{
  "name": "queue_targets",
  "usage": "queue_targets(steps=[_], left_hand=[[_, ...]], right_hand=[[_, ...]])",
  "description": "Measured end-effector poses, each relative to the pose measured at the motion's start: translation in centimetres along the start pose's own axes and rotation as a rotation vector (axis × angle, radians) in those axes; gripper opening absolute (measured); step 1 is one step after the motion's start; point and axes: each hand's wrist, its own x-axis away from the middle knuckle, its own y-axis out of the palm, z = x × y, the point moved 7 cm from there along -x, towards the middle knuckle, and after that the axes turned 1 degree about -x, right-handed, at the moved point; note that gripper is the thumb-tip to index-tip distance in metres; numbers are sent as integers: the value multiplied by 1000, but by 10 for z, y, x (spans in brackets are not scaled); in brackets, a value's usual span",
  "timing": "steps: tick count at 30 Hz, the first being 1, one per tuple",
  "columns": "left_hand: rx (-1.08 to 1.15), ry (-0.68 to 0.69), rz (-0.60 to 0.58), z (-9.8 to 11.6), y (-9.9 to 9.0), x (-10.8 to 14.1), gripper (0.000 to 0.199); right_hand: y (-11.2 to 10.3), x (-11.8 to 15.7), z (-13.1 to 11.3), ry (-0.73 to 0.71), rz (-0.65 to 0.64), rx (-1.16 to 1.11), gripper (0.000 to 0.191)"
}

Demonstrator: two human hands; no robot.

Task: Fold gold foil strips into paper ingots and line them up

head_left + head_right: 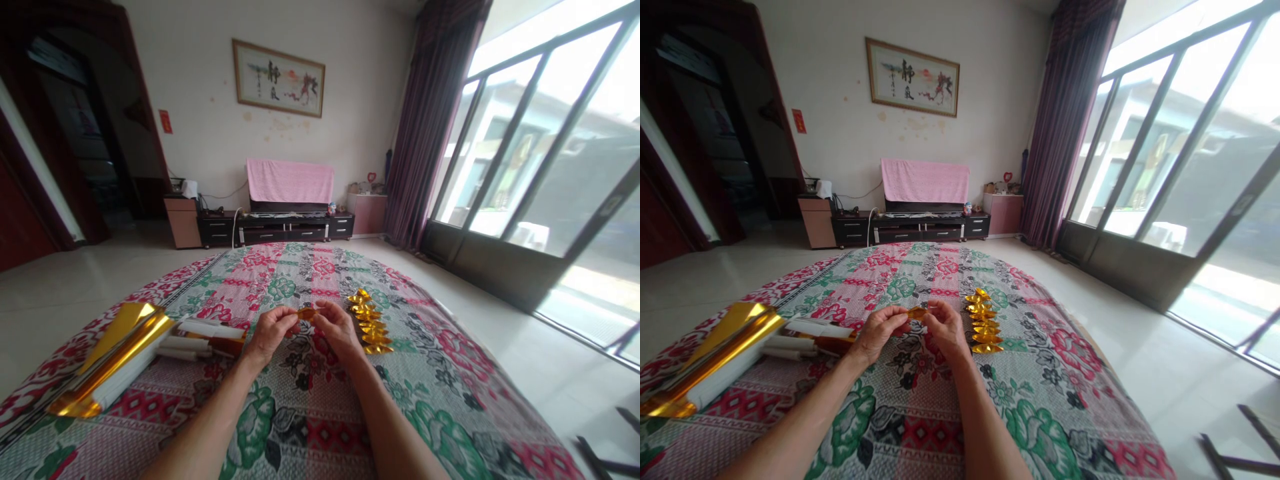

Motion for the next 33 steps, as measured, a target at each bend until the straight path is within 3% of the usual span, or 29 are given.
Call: queue_targets(steps=[8, 13, 22, 33], left_hand=[[-88, 46, -41, 4, 2, 1, 24], [-14, 15, -33, 3, 2, 1, 22], [-31, 28, -61, 3, 2, 0, 22], [111, -132, -169, -6, 5, 1, 35]], right_hand=[[4, 2, -2, -15, -26, 18, 35], [6, 4, -3, 9, -42, 27, 34], [10, 8, -9, 55, -121, 200, 28], [1, 7, -1, 125, -60, 190, 31]])
